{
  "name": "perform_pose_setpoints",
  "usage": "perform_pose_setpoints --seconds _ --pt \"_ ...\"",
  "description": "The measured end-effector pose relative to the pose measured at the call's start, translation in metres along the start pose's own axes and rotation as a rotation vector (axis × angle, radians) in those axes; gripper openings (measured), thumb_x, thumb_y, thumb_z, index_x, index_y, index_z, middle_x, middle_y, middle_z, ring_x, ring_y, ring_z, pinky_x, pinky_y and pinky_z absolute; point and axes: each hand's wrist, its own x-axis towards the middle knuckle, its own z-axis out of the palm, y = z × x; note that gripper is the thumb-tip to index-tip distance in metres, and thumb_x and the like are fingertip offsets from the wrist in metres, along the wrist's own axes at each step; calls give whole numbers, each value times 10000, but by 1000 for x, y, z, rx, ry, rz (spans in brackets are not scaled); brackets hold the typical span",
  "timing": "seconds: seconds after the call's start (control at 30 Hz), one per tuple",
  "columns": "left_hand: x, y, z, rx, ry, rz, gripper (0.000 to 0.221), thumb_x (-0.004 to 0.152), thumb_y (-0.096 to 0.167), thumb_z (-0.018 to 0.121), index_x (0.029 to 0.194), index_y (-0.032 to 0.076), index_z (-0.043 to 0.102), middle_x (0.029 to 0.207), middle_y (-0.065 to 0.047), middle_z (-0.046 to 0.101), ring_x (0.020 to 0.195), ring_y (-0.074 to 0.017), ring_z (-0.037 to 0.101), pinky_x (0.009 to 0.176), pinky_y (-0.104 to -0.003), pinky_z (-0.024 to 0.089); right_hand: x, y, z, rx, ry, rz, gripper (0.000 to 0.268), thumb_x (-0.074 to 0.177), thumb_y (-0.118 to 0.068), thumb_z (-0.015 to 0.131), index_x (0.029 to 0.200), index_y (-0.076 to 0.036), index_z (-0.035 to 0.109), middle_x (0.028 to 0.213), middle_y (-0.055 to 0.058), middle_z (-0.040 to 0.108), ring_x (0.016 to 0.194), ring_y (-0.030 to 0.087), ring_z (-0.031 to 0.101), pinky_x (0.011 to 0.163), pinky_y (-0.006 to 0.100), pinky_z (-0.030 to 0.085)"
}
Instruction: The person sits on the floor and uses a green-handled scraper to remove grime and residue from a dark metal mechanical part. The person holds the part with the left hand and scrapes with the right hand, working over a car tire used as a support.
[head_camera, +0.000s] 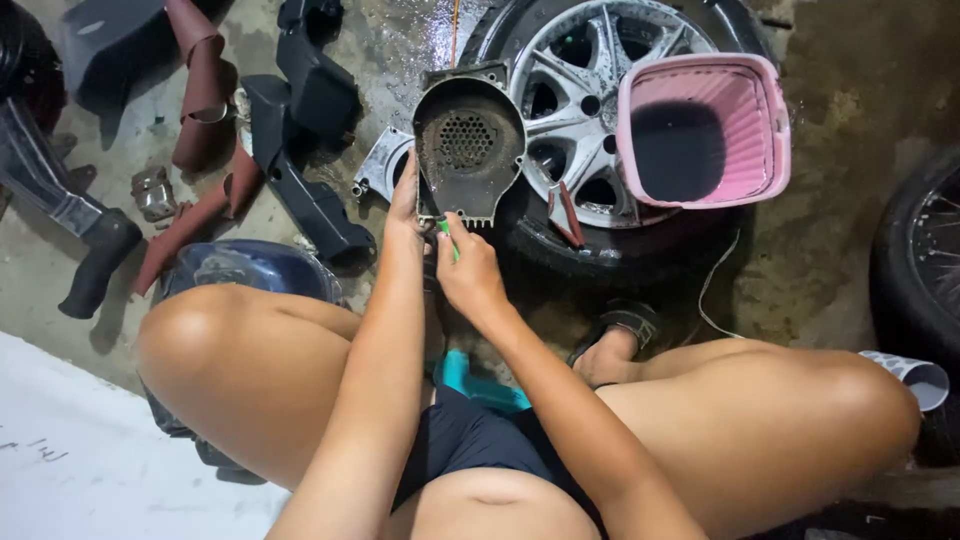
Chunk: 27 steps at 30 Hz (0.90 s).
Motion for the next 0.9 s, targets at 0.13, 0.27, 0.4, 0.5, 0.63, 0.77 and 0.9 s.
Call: perform_pose_setpoints --seconds 0.13,0.27,0.4,0.5,0.63,0.77,0.9 --pt "-1 -2 2 -29 -3 -18 588 945 537 645 1189 10 732 1167 -253 733 1044 -381 750 884 -519 640 -10 -18 0 2 15 2 442 1034 -261 494 1444 -125 581 918 282 685 921 473 712 772 521 595" --pt "-7 -2 6 24 41 6 580 950 547 641 1198 31 735 1175 -220 742 1045 -343 753 885 -477 641 -7 -18 8 9 30 31 462 1048 -285 467 1470 -121 559 926 240 673 904 450 714 754 503 595" --pt "17 -5 -27 23 29 -36 602 925 584 640 1072 10 754 1044 -213 772 856 -301 783 711 -393 670 19 -10 10 18 45 -7 451 1045 -300 478 1463 -151 558 938 268 671 947 482 704 791 531 595" --pt "-6 0 2 24 36 -70 640 923 609 618 1031 -9 746 971 -250 763 765 -312 776 602 -372 657 30 -3 10 -10 38 10 450 1043 -323 479 1455 -168 574 938 226 685 926 446 722 778 501 606" --pt "8 -1 -16 45 74 -79 665 915 631 615 951 -19 749 859 -212 766 668 -257 760 535 -313 632 23 -24 -6 -51 29 13 442 1031 -309 503 1450 -195 582 950 228 682 920 438 728 776 512 611" --pt "-1 4 7 46 70 19 657 932 663 558 1149 59 699 1031 -200 729 878 -321 726 732 -428 592 20 -26 -21 -76 42 20 465 1030 -301 529 1473 -169 580 1003 258 684 945 467 713 794 529 599" --pt "-33 16 55 305 106 5 990 900 870 423 1649 275 169 1696 -74 219 1508 -356 347 1232 -570 305 30 -23 -62 27 83 44 436 1014 -334 571 1434 -235 633 1036 228 725 984 440 714 808 491 598"
